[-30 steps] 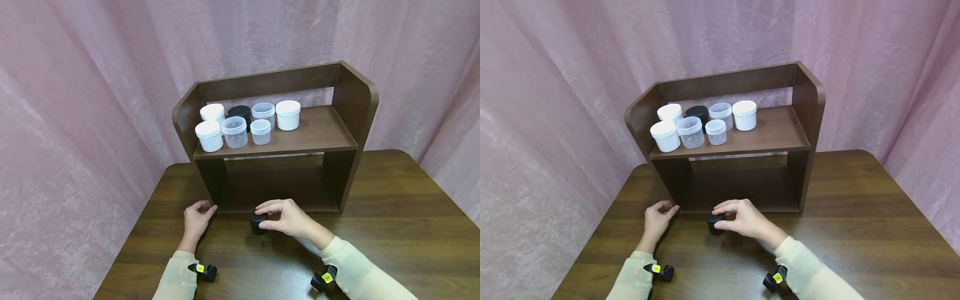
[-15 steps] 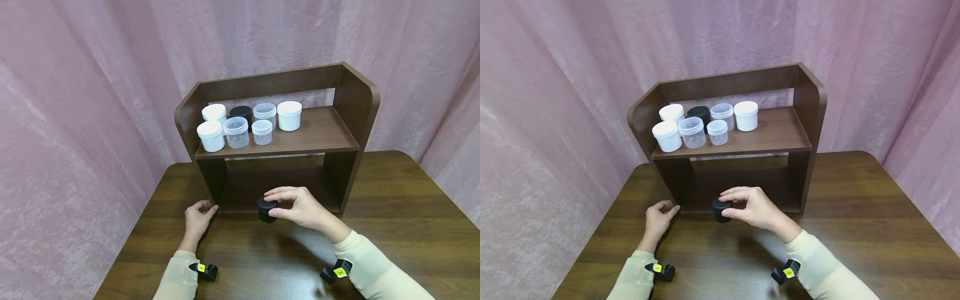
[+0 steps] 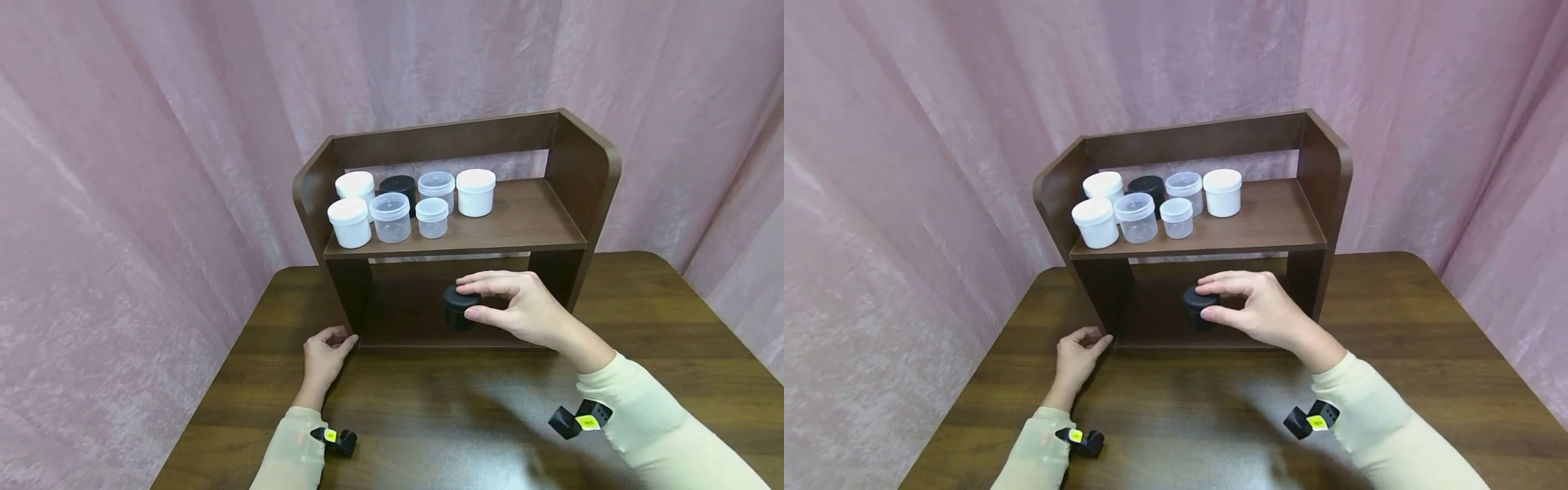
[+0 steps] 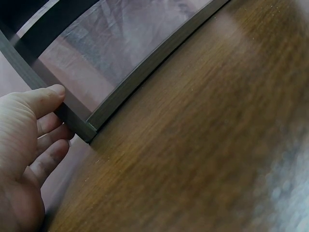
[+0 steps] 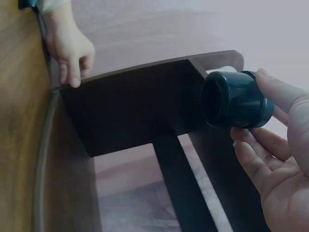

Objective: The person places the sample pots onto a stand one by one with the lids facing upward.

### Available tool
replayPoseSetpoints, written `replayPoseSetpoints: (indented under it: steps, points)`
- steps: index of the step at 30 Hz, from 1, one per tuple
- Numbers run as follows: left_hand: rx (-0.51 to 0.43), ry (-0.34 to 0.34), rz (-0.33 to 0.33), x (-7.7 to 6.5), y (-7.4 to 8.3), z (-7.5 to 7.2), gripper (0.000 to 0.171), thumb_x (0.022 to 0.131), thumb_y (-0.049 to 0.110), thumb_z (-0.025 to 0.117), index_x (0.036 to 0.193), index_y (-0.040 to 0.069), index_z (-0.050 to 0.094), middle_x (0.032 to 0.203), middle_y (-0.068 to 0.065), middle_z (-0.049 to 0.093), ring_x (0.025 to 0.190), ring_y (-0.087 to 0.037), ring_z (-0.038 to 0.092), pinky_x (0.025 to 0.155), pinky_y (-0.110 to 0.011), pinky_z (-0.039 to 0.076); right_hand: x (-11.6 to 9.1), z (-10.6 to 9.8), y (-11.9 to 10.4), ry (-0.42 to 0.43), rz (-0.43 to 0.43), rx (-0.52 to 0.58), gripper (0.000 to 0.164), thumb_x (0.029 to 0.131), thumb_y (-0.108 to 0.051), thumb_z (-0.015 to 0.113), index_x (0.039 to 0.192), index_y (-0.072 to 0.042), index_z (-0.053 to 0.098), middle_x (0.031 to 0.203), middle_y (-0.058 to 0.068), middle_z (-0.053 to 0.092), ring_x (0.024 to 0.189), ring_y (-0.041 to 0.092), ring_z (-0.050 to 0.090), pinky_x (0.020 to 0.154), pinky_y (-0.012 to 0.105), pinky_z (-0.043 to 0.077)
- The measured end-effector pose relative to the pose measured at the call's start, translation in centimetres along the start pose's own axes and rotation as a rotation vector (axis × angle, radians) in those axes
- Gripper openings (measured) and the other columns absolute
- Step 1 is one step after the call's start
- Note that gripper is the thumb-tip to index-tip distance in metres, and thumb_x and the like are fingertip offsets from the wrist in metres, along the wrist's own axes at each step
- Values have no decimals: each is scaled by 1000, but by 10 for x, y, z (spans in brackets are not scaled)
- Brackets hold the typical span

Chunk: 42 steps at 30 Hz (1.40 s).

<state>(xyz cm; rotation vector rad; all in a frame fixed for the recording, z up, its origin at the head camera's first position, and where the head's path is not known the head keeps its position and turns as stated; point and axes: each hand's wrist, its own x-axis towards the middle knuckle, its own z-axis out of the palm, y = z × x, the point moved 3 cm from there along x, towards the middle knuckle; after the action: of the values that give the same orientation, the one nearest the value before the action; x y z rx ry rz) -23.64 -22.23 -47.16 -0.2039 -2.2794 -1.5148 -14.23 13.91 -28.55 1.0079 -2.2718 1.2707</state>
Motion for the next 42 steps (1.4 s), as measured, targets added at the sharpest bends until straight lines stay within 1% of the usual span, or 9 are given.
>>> replayPoseSetpoints:
  steps: [5, 10, 16, 19, 22, 25, 30, 35, 42]
  points:
    - [4, 2, -5, -1, 1, 0, 13, 75, 11, 83, 83, 7, 72, 80, -5, 69, 76, -17, 67, 65, -20, 55, 6, -18, -11, 35, -68, -39, 35, 77, -3, 79, 110, -11, 73, 116, 5, 68, 109, 11, 62, 80, 17, 49]
    - [-8, 8, 2, -1, 1, 0, 13, 75, 11, 83, 82, 7, 72, 80, -5, 70, 75, -17, 67, 65, -21, 55, 15, -36, -20, 64, -95, -85, 36, 76, 0, 79, 110, -10, 73, 116, 4, 68, 107, 5, 61, 71, 18, 48]
    - [-1, 14, 14, 0, 2, 0, 14, 75, 11, 83, 82, 6, 72, 80, -5, 69, 75, -17, 67, 65, -21, 55, 28, -52, -23, 77, -107, -98, 37, 75, 4, 79, 109, -8, 73, 115, 6, 68, 102, 3, 61, 73, 14, 49]
    - [3, 14, 18, 0, 1, 1, 14, 75, 11, 83, 82, 6, 72, 80, -5, 70, 75, -17, 67, 65, -21, 55, 33, -58, -23, 92, -95, -76, 36, 75, 5, 78, 109, -7, 73, 115, 6, 68, 100, 3, 62, 74, 15, 52]
    - [5, 18, 20, -1, 1, 1, 14, 75, 10, 83, 83, 6, 72, 80, -6, 70, 74, -17, 67, 64, -21, 55, 38, -62, -22, 113, -78, -58, 35, 76, 5, 77, 109, -5, 72, 116, 8, 67, 105, 4, 61, 80, 17, 52]
    - [2, 19, 21, -1, 1, 1, 14, 75, 10, 83, 83, 6, 72, 80, -6, 70, 74, -17, 67, 64, -21, 55, 43, -66, -20, 132, -62, -39, 33, 77, 5, 76, 109, -3, 72, 118, 10, 66, 103, 4, 62, 79, 18, 53]
    - [-13, 14, 15, -1, 0, 1, 14, 75, 10, 83, 83, 6, 72, 80, -6, 70, 74, -18, 68, 64, -20, 55, 51, -72, -14, 164, -45, -38, 32, 78, 5, 76, 109, -3, 72, 118, 10, 66, 101, 4, 63, 78, 18, 53]
    - [-13, 12, 10, -1, -1, 0, 15, 75, 11, 83, 84, 6, 72, 81, -7, 70, 76, -19, 67, 64, -19, 54, 59, -76, -9, 182, -29, -48, 32, 78, 5, 76, 110, -1, 71, 116, 13, 67, 104, 5, 62, 84, 18, 51]
    - [-5, 11, 0, 0, 0, 0, 14, 75, 10, 83, 84, 6, 73, 81, -5, 70, 76, -16, 67, 66, -21, 55, 65, -72, -27, 187, 13, -51, 28, 80, 9, 72, 108, 10, 68, 113, 20, 66, 106, 3, 60, 85, 21, 51]
